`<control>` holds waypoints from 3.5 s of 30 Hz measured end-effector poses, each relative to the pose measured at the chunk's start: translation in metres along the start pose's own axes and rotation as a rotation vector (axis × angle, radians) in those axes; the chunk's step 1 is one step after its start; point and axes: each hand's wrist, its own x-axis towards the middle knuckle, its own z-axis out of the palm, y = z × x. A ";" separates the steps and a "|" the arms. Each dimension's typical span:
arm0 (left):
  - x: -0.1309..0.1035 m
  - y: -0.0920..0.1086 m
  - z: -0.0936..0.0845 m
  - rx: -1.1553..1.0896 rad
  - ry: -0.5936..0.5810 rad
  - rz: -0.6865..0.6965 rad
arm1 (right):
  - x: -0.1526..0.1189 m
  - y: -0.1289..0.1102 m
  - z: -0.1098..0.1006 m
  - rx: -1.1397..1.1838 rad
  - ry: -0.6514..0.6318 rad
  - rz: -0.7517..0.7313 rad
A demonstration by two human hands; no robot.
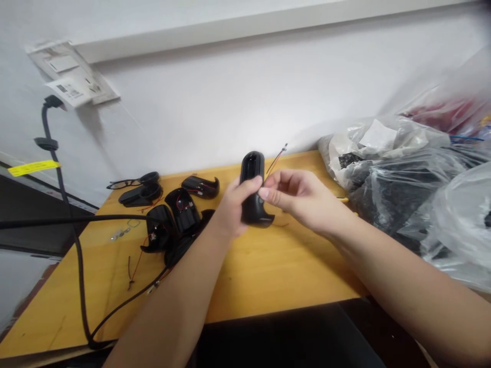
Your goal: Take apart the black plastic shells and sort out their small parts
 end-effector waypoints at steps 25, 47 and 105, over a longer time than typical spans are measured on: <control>-0.002 0.000 0.003 -0.044 -0.016 -0.083 | -0.005 0.004 0.015 -0.049 -0.066 -0.181; -0.006 0.004 0.013 -0.028 0.140 -0.058 | -0.010 -0.001 0.018 -0.042 -0.007 -0.125; -0.005 -0.024 0.007 0.212 -0.014 -0.619 | 0.070 0.059 -0.020 -0.996 0.220 0.219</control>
